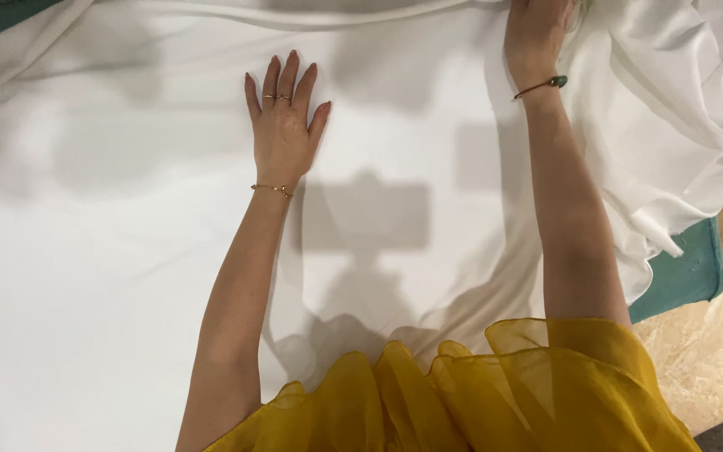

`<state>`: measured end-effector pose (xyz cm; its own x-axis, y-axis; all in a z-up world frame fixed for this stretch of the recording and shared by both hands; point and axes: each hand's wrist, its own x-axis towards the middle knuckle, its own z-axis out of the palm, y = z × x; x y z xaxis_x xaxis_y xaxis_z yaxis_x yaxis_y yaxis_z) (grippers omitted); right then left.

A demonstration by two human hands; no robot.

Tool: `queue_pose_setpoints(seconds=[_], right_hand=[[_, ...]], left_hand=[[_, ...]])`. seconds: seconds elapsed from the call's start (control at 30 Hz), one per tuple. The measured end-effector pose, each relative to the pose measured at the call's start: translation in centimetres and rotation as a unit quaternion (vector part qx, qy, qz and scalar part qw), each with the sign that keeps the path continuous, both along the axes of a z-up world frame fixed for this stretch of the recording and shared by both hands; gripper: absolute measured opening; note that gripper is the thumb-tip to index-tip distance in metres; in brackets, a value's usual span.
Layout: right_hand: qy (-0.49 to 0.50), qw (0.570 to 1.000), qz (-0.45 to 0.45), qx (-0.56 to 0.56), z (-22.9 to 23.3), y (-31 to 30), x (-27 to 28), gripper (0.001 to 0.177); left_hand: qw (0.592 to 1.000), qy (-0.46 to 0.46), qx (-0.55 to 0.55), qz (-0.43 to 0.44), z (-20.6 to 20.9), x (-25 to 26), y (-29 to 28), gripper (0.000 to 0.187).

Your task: Smoothing and aligning a length of white fabric on a cutting table to prepare for marking or cutting.

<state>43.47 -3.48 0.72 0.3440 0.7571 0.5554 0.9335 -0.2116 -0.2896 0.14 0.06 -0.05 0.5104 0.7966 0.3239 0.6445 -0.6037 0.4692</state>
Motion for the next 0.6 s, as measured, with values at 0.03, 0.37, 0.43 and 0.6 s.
queue_pose_setpoints(seconds=[0.03,0.37,0.43,0.6], right_hand=[[0.000,1.000,0.001,0.001,0.8,-0.3,-0.9,0.014],[-0.053,0.993,0.057,-0.084,2.9,-4.6,-6.5,0.061],[-0.084,0.993,0.030,-0.076,3.5,-6.4,-8.9,0.070],[-0.030,0.986,0.108,-0.126,4.1,-15.5,-17.7,0.060]], left_hand=[[1.000,0.000,0.001,0.001,-0.1,0.0,0.0,0.050],[1.000,0.023,0.000,0.003,0.2,0.1,-0.2,0.051],[1.000,0.021,0.000,0.001,-0.1,0.1,0.0,0.050],[0.995,0.030,0.096,-0.005,-0.9,0.2,0.2,0.046]])
